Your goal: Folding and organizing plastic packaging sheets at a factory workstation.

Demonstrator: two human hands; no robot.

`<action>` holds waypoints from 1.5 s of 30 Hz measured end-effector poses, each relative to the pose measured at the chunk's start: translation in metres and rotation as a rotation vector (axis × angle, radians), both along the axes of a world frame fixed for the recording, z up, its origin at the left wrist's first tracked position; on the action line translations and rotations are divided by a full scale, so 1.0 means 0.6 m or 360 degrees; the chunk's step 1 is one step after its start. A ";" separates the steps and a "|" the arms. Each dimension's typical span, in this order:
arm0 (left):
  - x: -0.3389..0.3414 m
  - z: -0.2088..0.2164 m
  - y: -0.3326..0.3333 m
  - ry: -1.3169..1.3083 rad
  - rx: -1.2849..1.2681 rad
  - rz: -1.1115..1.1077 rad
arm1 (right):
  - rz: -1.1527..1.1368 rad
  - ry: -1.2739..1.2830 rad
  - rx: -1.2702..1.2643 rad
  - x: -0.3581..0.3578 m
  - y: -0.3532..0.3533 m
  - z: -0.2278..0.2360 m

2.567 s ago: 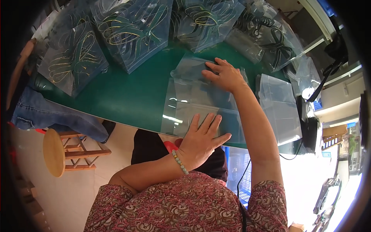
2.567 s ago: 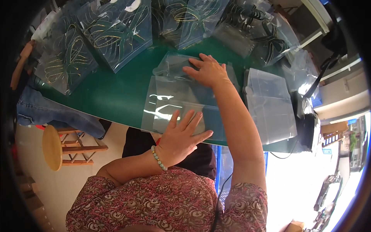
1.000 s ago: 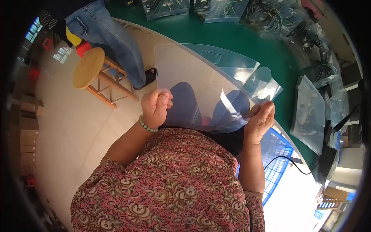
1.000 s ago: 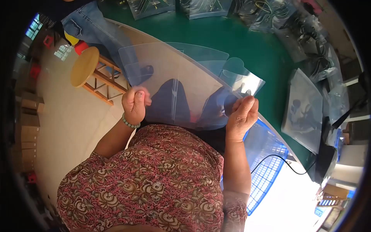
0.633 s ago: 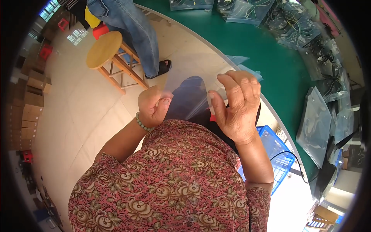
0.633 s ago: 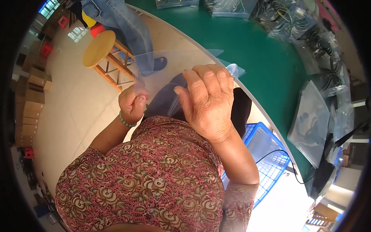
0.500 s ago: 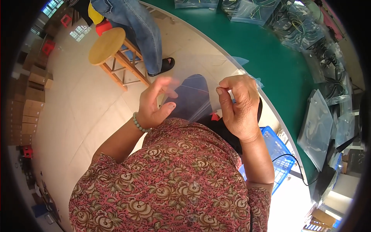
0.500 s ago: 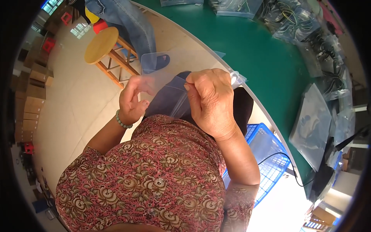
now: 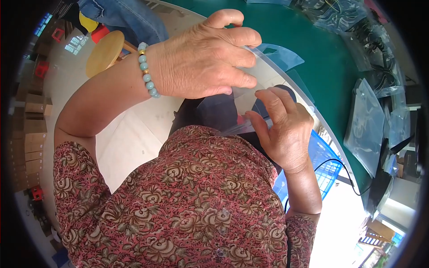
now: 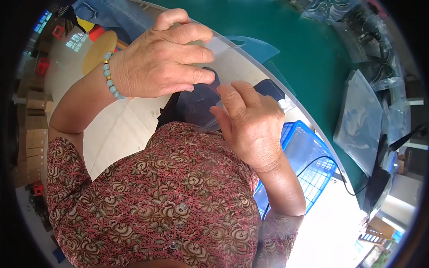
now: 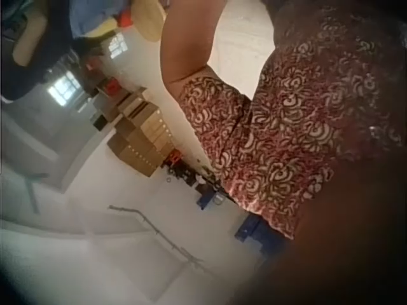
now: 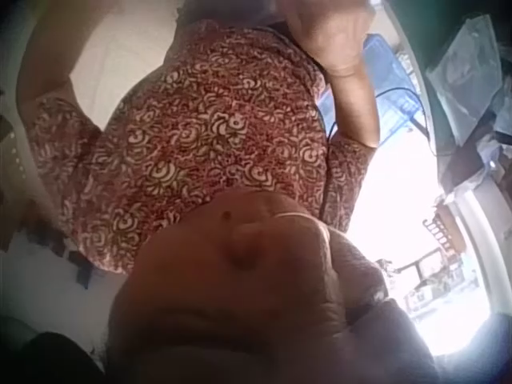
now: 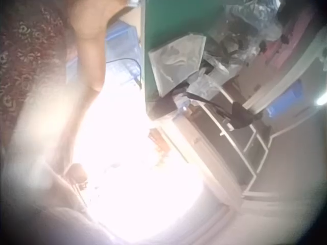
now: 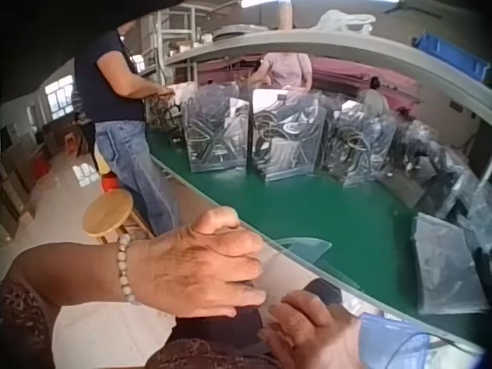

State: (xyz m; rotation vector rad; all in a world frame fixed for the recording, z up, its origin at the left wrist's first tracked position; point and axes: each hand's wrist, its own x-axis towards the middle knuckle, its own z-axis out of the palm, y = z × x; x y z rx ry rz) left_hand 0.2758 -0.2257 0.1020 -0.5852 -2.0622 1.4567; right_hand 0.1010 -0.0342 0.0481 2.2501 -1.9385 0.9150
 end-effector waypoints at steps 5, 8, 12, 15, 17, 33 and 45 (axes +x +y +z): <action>-0.024 -0.021 0.026 -0.0547 0.1690 0.0049 | 0.0169 -0.0647 0.0330 -0.037 0.017 -0.001; -0.038 -0.007 0.016 -0.0507 0.1567 -0.0147 | 0.0246 -0.1118 0.0238 -0.047 0.010 -0.014; -0.052 0.023 -0.009 -0.0600 0.1421 -0.0081 | 0.0123 -0.0681 0.0055 -0.049 0.009 -0.009; -0.078 0.026 -0.043 -0.0188 0.0176 -0.0692 | -0.0130 -0.0111 -0.0115 -0.033 0.004 -0.003; -0.051 0.031 -0.001 -0.0812 0.2074 -0.0039 | -0.0239 0.0165 -0.0108 -0.026 0.004 -0.004; -0.048 0.002 -0.013 -0.0665 0.2113 0.0004 | -0.0193 -0.0067 -0.0281 0.004 -0.007 -0.014; -0.055 0.029 -0.013 -0.0832 0.1968 0.0118 | -0.0265 0.0049 -0.0051 -0.007 0.001 0.003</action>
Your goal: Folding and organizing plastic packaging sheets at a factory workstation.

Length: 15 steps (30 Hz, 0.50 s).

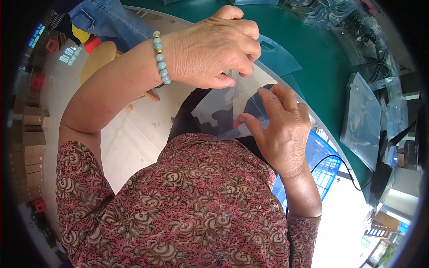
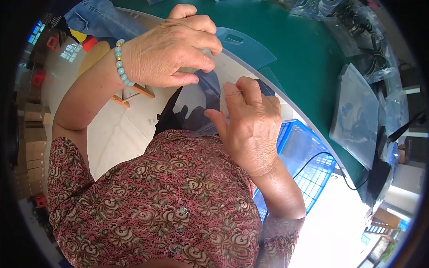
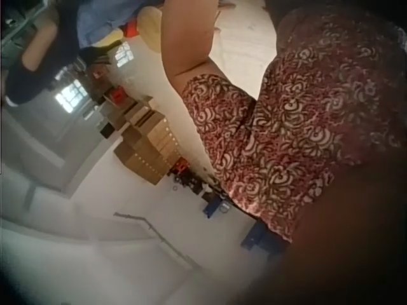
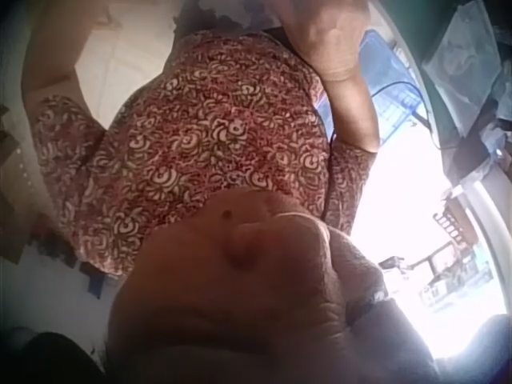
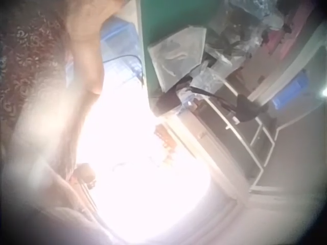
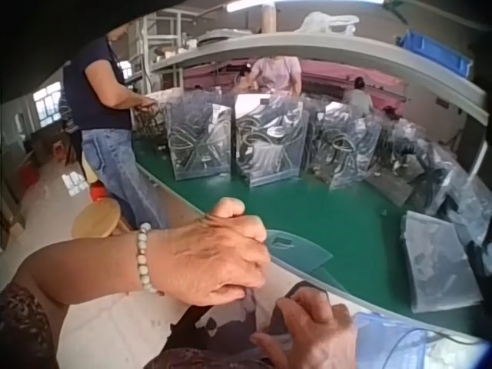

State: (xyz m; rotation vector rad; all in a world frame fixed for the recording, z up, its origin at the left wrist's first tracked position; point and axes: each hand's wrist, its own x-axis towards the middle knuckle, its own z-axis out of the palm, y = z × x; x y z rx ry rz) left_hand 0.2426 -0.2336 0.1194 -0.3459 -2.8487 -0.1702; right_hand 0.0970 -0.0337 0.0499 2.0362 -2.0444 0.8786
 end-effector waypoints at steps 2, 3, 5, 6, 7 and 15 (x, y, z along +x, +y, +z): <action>0.000 0.012 0.012 0.0527 -0.1702 -0.0030 | 0.0018 0.0129 0.0048 0.000 0.001 0.000; 0.001 -0.004 0.012 0.0527 -0.1706 -0.0031 | 0.0017 0.0129 0.0044 0.002 -0.001 -0.002; 0.003 -0.044 0.015 0.0229 -0.0577 0.0160 | 0.0064 0.0113 -0.0026 0.004 -0.006 -0.004; 0.004 -0.047 0.015 0.0230 -0.0580 0.0157 | 0.0061 0.0113 -0.0030 0.004 -0.006 -0.003; 0.007 -0.050 0.020 0.0169 -0.0568 0.0129 | 0.0092 0.0102 -0.0029 0.003 -0.007 -0.003; 0.007 -0.047 0.037 0.0017 -0.0594 0.0056 | 0.0238 0.0018 -0.0014 0.003 -0.011 -0.014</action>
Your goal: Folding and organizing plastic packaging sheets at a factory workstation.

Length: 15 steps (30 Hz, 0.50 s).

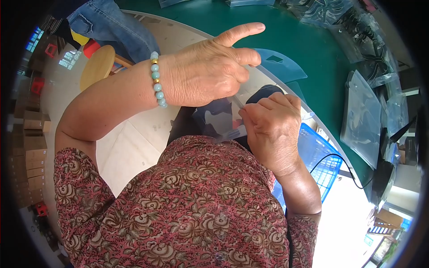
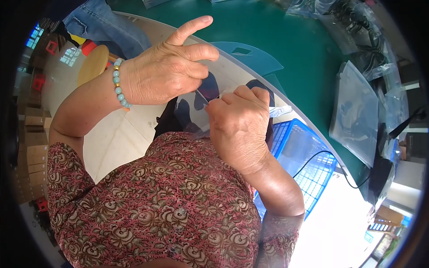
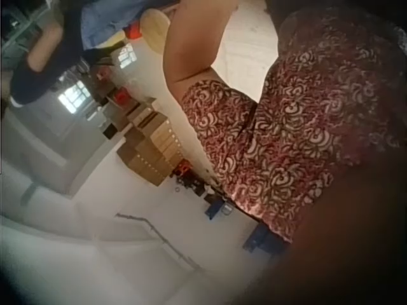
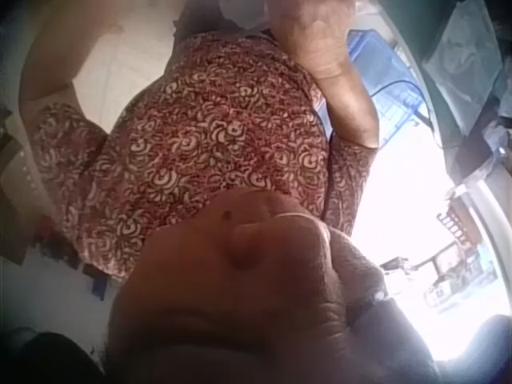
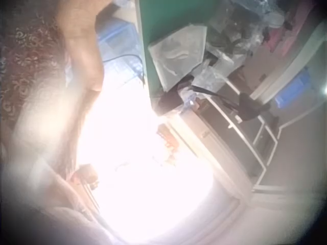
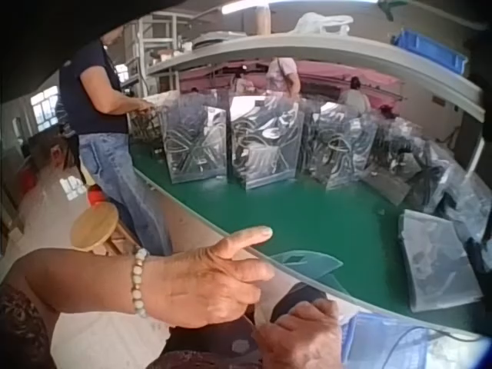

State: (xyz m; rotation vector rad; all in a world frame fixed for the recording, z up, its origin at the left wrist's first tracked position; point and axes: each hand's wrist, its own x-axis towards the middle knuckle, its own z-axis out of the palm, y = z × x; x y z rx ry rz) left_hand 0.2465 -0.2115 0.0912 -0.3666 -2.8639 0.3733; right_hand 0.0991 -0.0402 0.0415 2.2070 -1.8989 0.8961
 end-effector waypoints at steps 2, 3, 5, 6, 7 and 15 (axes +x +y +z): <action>0.003 -0.011 0.019 0.0054 -0.0131 0.0165 | -0.0074 0.0051 0.0114 0.001 -0.006 -0.004; 0.006 -0.019 0.032 0.0108 -0.0256 0.0347 | -0.0093 0.0052 0.0122 -0.007 -0.006 0.005; 0.016 -0.040 0.057 0.0109 -0.0128 0.0334 | 0.0112 -0.0060 0.0198 -0.029 -0.003 0.038; 0.026 -0.051 0.062 0.0106 -0.0007 0.0350 | 0.0113 -0.0065 0.0206 -0.043 -0.003 0.048; 0.035 -0.063 0.051 0.0106 0.0058 0.0334 | 0.0145 -0.0163 0.0063 -0.065 -0.002 0.055; 0.094 -0.054 -0.066 -0.0045 0.0854 0.0385 | 0.0131 -0.0766 0.0654 -0.133 0.022 0.018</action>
